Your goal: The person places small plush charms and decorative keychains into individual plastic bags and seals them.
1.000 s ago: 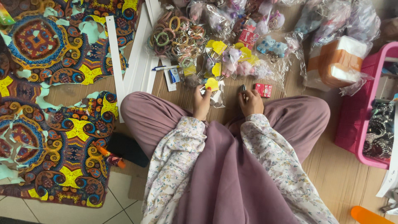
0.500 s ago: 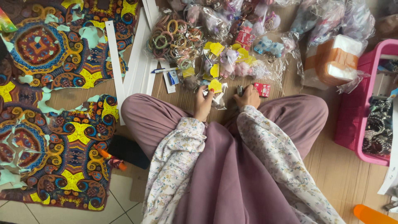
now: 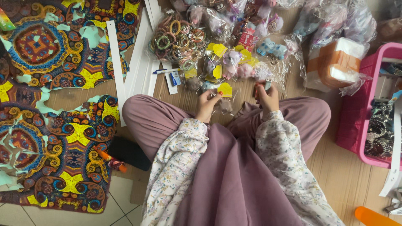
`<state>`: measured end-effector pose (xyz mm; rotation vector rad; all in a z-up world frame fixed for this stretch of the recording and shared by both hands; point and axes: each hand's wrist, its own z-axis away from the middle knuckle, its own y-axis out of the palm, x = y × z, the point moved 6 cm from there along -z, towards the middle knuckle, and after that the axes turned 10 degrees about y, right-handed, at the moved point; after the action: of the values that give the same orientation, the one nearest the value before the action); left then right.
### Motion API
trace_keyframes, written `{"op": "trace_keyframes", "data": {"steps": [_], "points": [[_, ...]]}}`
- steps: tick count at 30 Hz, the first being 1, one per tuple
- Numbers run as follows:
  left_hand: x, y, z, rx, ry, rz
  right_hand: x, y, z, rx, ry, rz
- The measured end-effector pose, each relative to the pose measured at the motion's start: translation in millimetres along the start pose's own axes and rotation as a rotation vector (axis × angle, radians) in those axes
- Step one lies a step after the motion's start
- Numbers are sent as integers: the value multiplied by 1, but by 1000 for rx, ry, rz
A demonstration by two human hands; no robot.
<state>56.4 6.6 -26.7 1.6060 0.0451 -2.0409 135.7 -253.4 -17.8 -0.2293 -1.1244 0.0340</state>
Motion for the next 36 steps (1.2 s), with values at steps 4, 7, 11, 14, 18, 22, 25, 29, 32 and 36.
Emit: {"op": "trace_keyframes", "data": {"steps": [4,7,11,14,18,22,25,29,32,36], "points": [[-2,10,7,12,-57,171,24,31,37,185,17,-3],[-27,18,16,33,-62,173,4,46,41,277,54,-50],[-23,20,19,66,-72,120,-26,55,32,265,50,-85],[-22,21,20,99,-54,96,-20,56,39,258,77,-128],[-23,19,14,146,23,14,-57,49,18,259,111,-176],[-29,11,9,154,186,-226,-7,56,50,260,110,-147],[-27,11,11,149,201,-319,-15,58,50,264,138,-162],[-1,8,7,131,94,-216,-14,60,53,261,152,-187],[-7,13,10,154,49,-169,-11,61,53,260,147,-188],[5,11,5,154,56,-167,-18,58,52,238,174,-204]]}}
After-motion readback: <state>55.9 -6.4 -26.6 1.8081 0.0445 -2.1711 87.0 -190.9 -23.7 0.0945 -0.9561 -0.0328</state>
